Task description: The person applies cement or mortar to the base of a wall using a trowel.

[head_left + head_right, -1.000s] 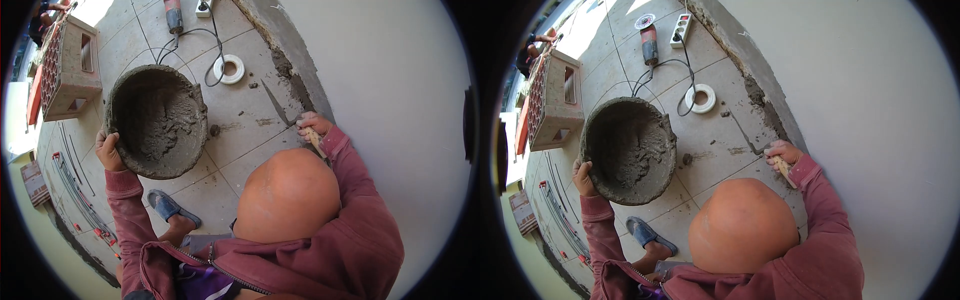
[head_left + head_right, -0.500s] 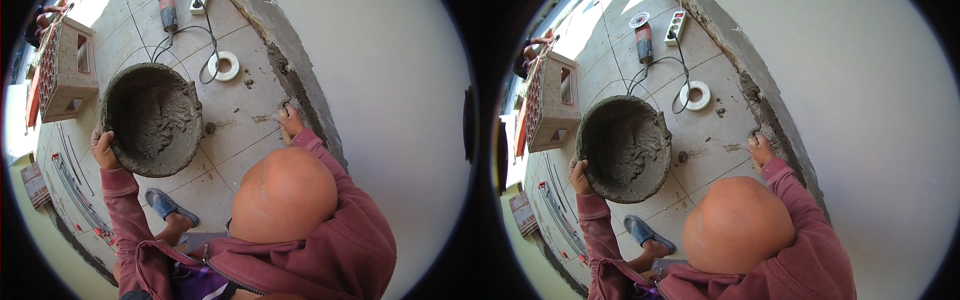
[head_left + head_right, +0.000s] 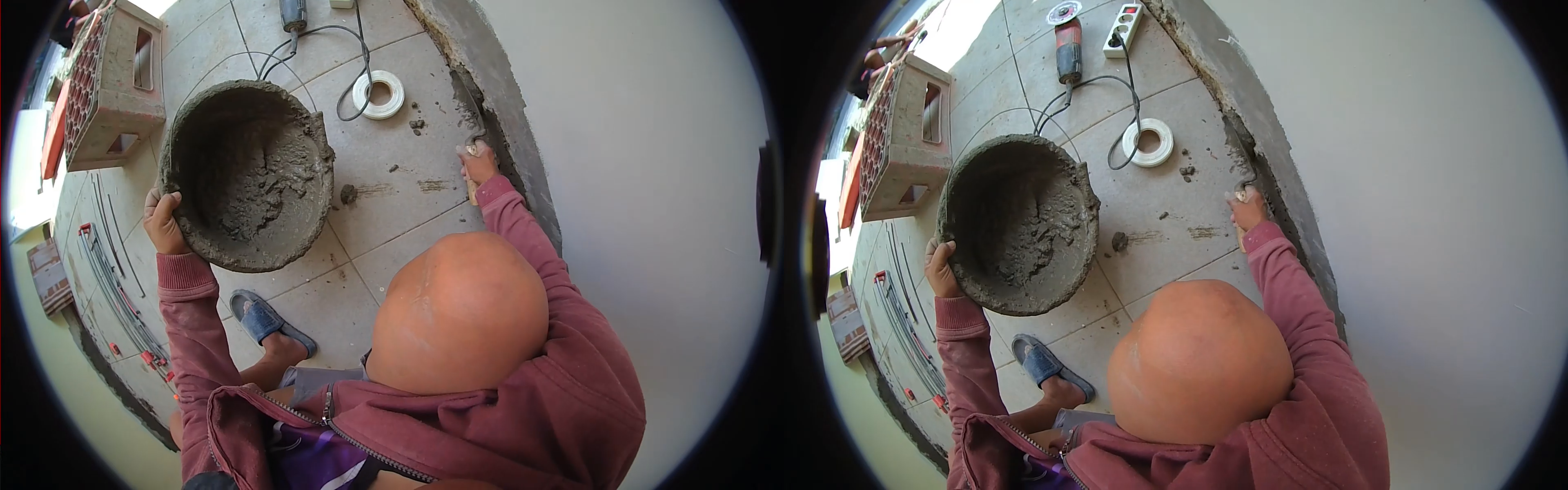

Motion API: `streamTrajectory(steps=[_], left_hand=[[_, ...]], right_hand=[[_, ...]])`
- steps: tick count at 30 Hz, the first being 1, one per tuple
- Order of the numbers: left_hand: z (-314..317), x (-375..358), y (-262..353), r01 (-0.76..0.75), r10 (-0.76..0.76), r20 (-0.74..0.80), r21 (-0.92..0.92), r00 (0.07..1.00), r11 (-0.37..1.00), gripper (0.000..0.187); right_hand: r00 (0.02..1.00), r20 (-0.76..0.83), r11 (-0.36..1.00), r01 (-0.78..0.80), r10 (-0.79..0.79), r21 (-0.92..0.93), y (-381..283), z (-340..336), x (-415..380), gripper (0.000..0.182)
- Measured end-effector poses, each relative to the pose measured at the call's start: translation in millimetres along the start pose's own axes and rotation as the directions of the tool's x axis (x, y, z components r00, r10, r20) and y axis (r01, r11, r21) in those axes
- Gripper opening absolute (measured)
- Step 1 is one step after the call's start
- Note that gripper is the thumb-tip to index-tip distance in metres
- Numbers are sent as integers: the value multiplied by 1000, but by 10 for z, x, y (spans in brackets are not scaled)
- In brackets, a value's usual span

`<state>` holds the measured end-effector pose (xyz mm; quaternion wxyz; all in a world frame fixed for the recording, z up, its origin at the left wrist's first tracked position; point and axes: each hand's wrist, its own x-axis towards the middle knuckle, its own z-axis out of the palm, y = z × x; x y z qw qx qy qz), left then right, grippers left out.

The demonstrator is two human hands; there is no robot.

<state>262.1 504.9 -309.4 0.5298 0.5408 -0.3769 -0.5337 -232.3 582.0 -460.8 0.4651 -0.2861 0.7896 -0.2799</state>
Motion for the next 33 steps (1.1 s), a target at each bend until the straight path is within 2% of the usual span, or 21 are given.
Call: streamTrajectory(steps=[5,8,10,14,16,20,22,23,25,28,29,31,32,33], left_hand=[[136,-9,67,-8,9,-29,17,1000,1000,16],[209,-16,93,-7,7,-26,8,1000,1000,18],[228,5,82,-8,8,-33,-5,999,1000,19],[178,43,50,-21,21,1,3,1000,1000,21],[136,35,30,-23,23,-3,12,1000,1000,21],[177,6,39,-36,36,16,10,999,999,22],[226,10,63,-42,42,7,9,999,999,22],[221,14,67,-36,36,6,4,999,999,22],[206,-2,57,-27,27,0,3,1000,1000,22],[153,31,45,-14,14,2,6,1000,1000,21],[113,33,16,-35,35,10,15,999,999,21],[93,10,20,-52,52,11,25,999,998,22],[141,-18,47,-45,45,-13,21,999,999,22],[186,-30,55,-38,38,-29,14,999,999,22]], right_hand=[[998,-48,1000,30,-30,4,-37,-135,-222,21],[999,-35,998,25,-23,60,45,-226,-303,19],[1000,-29,986,2,3,165,24,-248,-424,19],[999,-39,980,3,5,197,120,-213,-596,20],[989,-132,994,73,-63,75,278,-142,-624,18],[989,-104,993,103,-109,-61,453,-121,-620,19],[998,20,984,-63,67,-165,355,-133,-534,17],[998,18,984,-64,68,-167,321,-196,-474,17],[977,115,965,-198,180,170,291,-395,-396,15],[971,131,933,-231,201,276,218,-567,-610,10],[970,142,934,-230,197,274,259,-535,-698,10],[995,21,957,-99,96,275,341,-504,-865,13],[995,22,957,-101,99,271,341,-482,-855,13],[998,36,992,-64,61,109,333,-440,-843,16]])
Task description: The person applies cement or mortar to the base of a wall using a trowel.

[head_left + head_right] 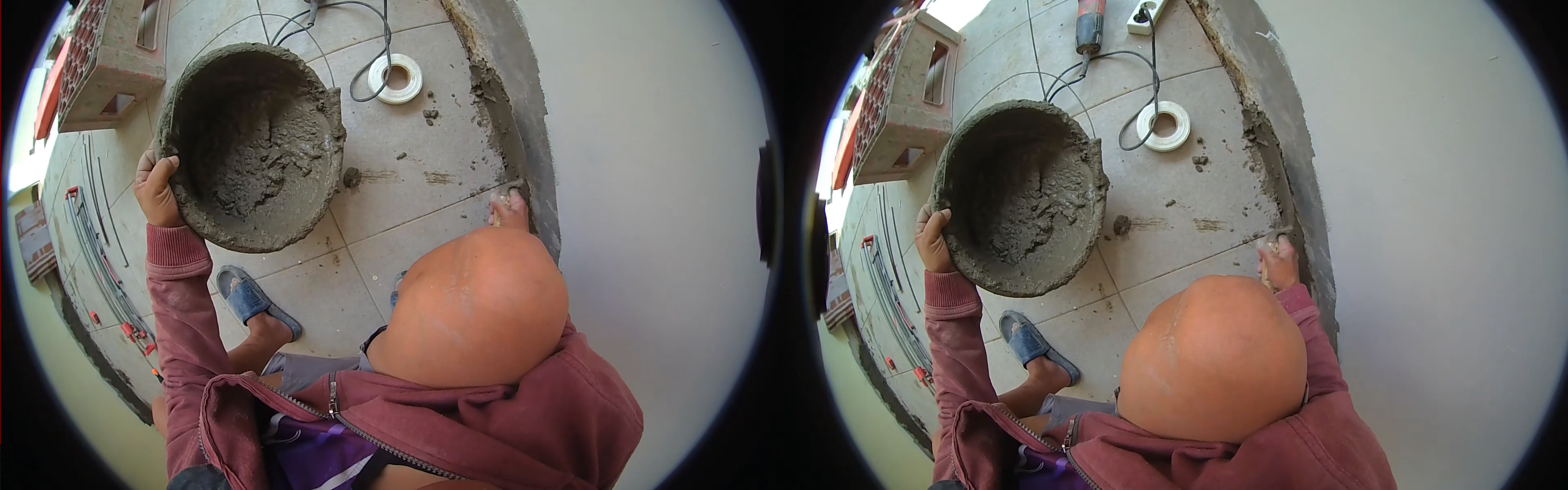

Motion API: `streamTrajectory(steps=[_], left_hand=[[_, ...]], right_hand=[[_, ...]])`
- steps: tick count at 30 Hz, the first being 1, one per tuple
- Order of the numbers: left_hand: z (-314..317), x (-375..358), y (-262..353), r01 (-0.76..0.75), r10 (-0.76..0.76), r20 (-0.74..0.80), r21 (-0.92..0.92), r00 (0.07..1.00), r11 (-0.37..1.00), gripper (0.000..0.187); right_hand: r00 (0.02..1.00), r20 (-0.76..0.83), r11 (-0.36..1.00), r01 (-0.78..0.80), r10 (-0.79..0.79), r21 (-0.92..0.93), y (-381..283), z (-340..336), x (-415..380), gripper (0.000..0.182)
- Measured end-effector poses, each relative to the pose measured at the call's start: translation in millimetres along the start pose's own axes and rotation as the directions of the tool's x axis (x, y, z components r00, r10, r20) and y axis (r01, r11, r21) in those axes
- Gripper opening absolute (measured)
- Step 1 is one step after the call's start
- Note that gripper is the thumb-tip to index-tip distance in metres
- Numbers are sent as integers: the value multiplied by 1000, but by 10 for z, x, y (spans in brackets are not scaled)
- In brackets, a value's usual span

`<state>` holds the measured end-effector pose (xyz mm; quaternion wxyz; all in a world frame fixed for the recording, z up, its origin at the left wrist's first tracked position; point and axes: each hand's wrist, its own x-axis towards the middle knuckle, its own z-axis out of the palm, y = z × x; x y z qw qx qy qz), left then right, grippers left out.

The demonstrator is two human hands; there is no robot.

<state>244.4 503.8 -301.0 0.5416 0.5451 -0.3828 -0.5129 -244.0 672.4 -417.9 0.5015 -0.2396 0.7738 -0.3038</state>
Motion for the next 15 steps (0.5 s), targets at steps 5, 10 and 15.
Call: streamTrajectory(steps=[5,10,15], left_hand=[[-47,30,-27,6,-6,21,-14,1000,1000,22],[49,11,1,-1,1,22,-22,1000,1000,22],[12,12,-23,-28,27,54,10,998,1000,20]], right_hand=[[997,-26,929,52,-67,-367,-186,378,474,30],[992,-114,927,16,-63,-374,-510,525,847,29],[995,-87,990,29,-42,-140,-749,536,767,23]])
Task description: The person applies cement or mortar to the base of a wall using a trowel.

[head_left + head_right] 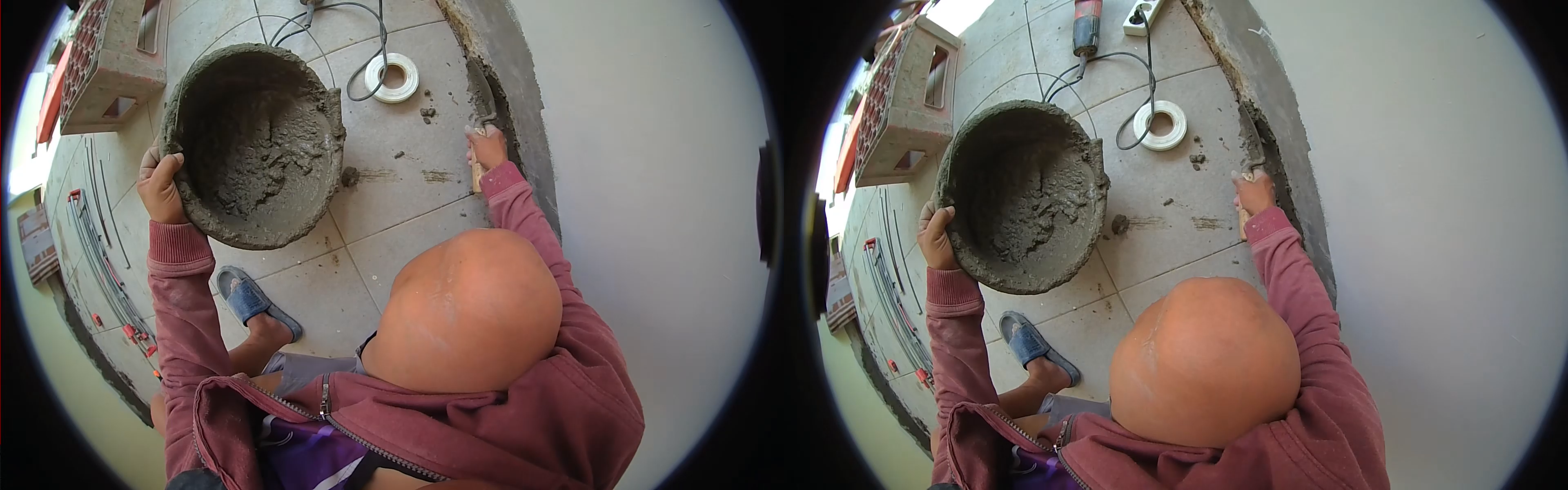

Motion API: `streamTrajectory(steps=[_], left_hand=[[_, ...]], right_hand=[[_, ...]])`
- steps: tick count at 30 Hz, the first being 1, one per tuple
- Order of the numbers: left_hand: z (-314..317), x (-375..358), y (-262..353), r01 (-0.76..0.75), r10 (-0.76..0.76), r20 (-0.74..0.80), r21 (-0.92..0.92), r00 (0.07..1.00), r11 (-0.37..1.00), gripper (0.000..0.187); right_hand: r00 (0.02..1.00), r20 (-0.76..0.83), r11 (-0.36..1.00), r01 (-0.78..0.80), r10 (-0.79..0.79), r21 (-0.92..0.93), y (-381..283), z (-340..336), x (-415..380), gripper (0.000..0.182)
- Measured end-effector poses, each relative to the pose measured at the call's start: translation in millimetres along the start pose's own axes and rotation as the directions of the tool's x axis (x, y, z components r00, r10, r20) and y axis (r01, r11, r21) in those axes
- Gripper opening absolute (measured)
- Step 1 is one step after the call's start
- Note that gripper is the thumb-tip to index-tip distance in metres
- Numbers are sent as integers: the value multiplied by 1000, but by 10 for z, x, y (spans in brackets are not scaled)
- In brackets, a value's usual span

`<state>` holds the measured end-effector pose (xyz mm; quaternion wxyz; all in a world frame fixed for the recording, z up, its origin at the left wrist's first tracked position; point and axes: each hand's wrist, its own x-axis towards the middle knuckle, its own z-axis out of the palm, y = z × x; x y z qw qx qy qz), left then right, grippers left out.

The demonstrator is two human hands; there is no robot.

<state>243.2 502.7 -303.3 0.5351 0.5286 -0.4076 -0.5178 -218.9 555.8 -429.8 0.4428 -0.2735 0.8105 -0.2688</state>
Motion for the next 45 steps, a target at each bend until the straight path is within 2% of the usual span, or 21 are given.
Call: streamTrajectory(steps=[1,3,4,7,10,11,12,14,15,17,18,20,24,27,29,30,32,36,38,42,45], left_hand=[[25,3,16,6,-6,2,3,1000,1000,20],[91,-24,55,36,-37,-44,-9,998,999,19],[88,-45,43,48,-48,-38,-6,998,999,19],[74,3,44,36,-37,-29,-29,999,999,19],[78,-1,42,9,-9,-7,-1,1000,1000,18],[140,-28,70,5,-5,-32,3,999,1000,17],[180,-38,80,0,1,-53,4,999,1000,17],[114,-9,28,-7,7,-31,3,999,1000,17],[55,2,6,-9,10,-18,9,1000,1000,17],[-56,11,-28,19,-19,-13,-4,1000,1000,19],[-68,8,-42,44,-44,2,-16,999,999,20],[-27,7,-27,32,-32,0,-6,999,999,21],[43,-32,29,18,-18,-30,-17,999,1000,22],[45,-41,44,28,-29,-42,-26,999,999,23],[-18,-35,24,31,-32,-39,-22,999,999,23],[-29,-29,11,29,-30,-33,-22,999,999,23],[12,-36,15,33,-35,-31,-42,999,999,23],[9,-23,26,17,-17,-55,-5,998,1000,21],[0,7,18,5,-6,-33,-23,999,1000,20],[-154,32,-29,62,-61,20,-11,998,998,19],[50,-14,56,35,-35,-41,-11,999,999,18]], right_hand=[[1000,1,1000,-7,7,0,-37,-21,-1,23],[993,-16,991,112,-113,-73,-94,-80,-10,22],[995,-19,992,99,-100,-74,-99,-129,-88,22],[996,5,993,87,-88,78,-210,-196,-244,20],[982,-50,980,187,-184,66,-107,-111,-434,20],[985,-4,985,173,-173,-15,-109,-135,-491,21],[985,-9,985,170,-170,-17,-59,-130,-508,21],[997,38,998,61,-61,-11,45,-78,-447,22],[997,40,998,67,-67,-14,49,-40,-383,22],[998,66,996,-8,2,85,72,26,-266,23],[998,65,996,-16,11,84,73,49,-235,23],[987,159,999,34,-30,-24,28,106,-156,25],[993,120,1000,-13,16,-26,78,110,-110,27],[990,120,997,-77,75,15,129,96,-118,27],[990,92,979,-121,107,162,134,109,-127,27],[990,88,980,-119,106,161,135,111,-82,27],[983,184,995,2,16,-98,114,119,15,28],[977,212,995,11,9,-95,94,125,-139,29],[992,125,993,-19,33,-114,175,148,-56,32],[993,118,989,-15,32,-150,128,93,104,33],[997,79,999,-25,27,-27,76,90,174,33]])
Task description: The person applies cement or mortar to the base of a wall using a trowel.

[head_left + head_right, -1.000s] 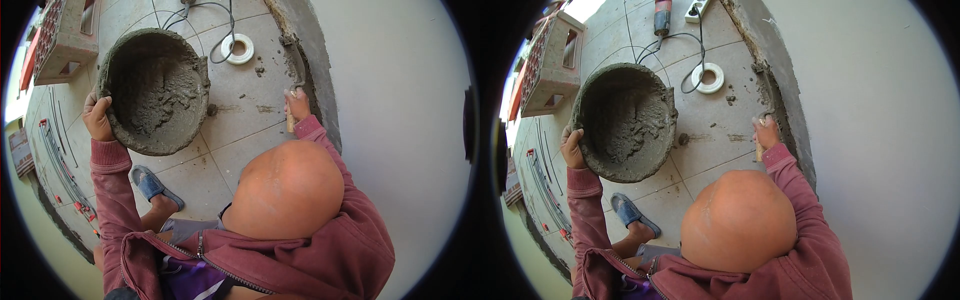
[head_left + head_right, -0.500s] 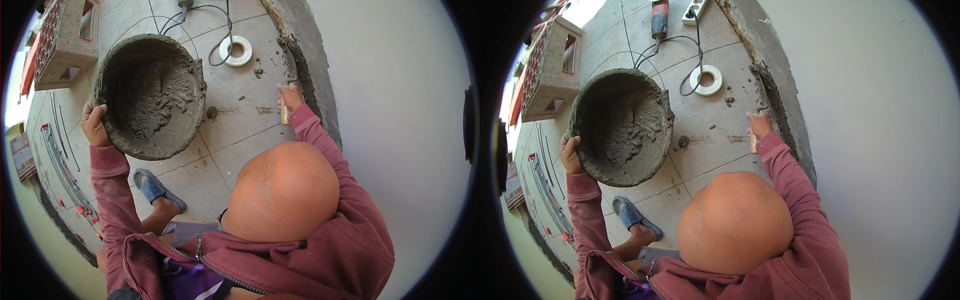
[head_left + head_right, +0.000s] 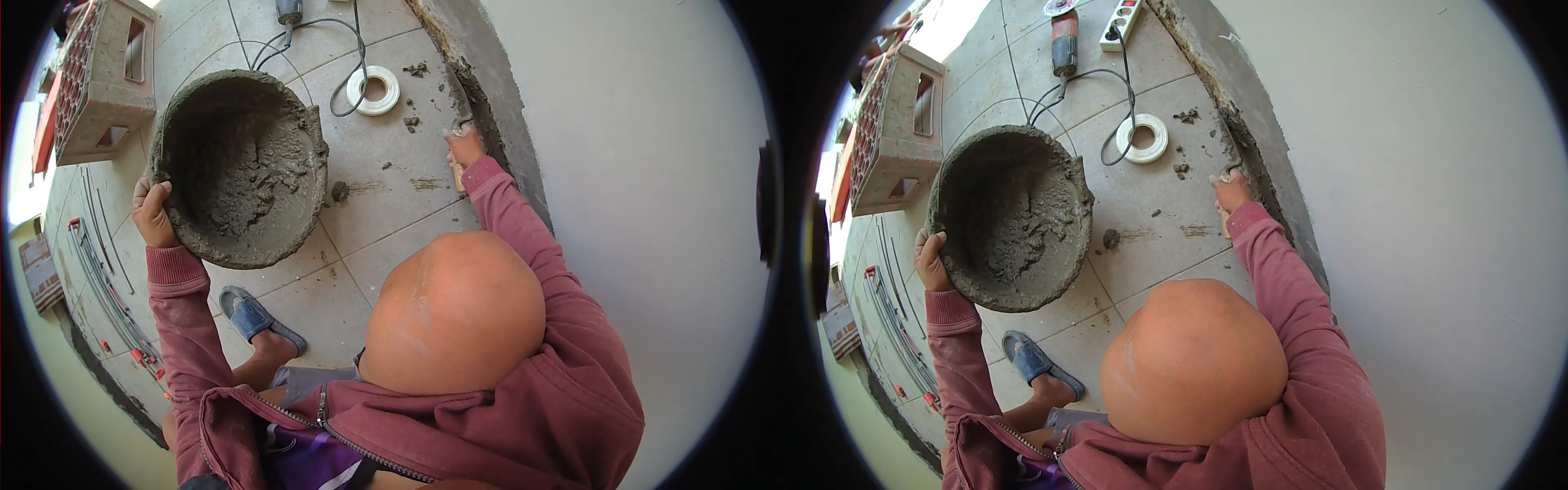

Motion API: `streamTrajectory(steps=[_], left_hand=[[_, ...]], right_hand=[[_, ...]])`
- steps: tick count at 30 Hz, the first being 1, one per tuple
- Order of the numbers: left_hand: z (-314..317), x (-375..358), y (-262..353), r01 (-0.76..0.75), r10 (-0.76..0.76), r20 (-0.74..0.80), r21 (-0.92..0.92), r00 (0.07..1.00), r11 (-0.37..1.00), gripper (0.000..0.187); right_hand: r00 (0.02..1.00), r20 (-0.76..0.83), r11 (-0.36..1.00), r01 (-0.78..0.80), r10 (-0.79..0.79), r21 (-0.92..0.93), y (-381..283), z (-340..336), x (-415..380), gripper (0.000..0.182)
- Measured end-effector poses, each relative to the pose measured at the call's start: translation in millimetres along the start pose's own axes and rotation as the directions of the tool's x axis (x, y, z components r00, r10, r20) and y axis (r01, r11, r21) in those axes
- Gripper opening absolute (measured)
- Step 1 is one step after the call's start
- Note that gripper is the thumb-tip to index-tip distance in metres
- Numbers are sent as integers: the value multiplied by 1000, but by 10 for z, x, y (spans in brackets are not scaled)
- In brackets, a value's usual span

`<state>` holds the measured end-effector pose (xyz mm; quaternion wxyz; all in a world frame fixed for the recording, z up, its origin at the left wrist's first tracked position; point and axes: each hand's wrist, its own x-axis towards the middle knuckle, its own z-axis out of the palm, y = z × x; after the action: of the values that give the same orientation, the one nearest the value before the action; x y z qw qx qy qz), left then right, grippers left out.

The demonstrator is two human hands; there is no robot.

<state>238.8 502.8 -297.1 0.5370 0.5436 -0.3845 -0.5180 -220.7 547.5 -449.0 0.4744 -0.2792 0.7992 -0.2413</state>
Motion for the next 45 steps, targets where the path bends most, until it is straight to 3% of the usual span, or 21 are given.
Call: streamTrajectory(steps=[2,6,8,11,15,17,21,23,24,29,31,32,36,38,42,45], left_hand=[[-24,29,-15,-2,2,20,-1,1000,1000,18],[-5,20,-16,-18,18,29,-5,999,1000,19],[9,15,-6,-2,2,15,6,1000,1000,19],[28,11,-6,-6,6,14,0,1000,1000,20],[-110,40,-94,-42,41,49,6,998,999,20],[-98,18,-81,-26,26,45,16,999,1000,20],[-8,8,-34,-28,29,32,-23,999,999,21],[-86,6,-65,-19,19,37,-10,999,1000,21],[-104,12,-70,-18,18,35,6,999,1000,21],[-74,2,-30,-19,19,23,8,1000,1000,21],[-36,11,-21,-13,13,15,-16,1000,1000,21],[-38,19,-35,-14,15,26,-22,1000,1000,21],[-233,110,-75,11,-12,40,19,999,1000,18],[-227,105,-67,14,-16,43,57,999,998,17],[-188,56,-43,26,-27,17,49,999,998,15],[-228,57,-49,16,-17,15,49,1000,999,15]], right_hand=[[993,-113,1000,29,-28,6,5,44,-84,30],[996,-88,998,36,-31,50,-82,-76,-214,27],[998,-51,972,57,-47,227,-196,-138,-336,19],[1000,-19,950,20,-15,310,-198,-227,-520,24],[992,-122,985,63,-43,159,34,-88,-746,25],[986,-151,998,64,-66,-19,225,-35,-731,23],[996,-69,997,-60,56,-44,257,-86,-391,21],[998,-56,997,32,-36,-75,233,-242,-307,20],[997,-33,994,72,-70,79,212,-309,-359,20],[972,-143,979,198,-188,58,460,-319,-754,22],[983,-79,976,154,-168,-151,585,-324,-802,25],[992,-97,981,56,-75,-185,801,-285,-677,27],[987,-155,983,14,-43,-182,802,-285,-484,26],[999,-34,999,-22,24,43,620,-443,-552,27],[998,-61,976,0,13,220,465,-529,-968,21],[975,-194,989,123,-106,82,762,-453,-1198,20]])
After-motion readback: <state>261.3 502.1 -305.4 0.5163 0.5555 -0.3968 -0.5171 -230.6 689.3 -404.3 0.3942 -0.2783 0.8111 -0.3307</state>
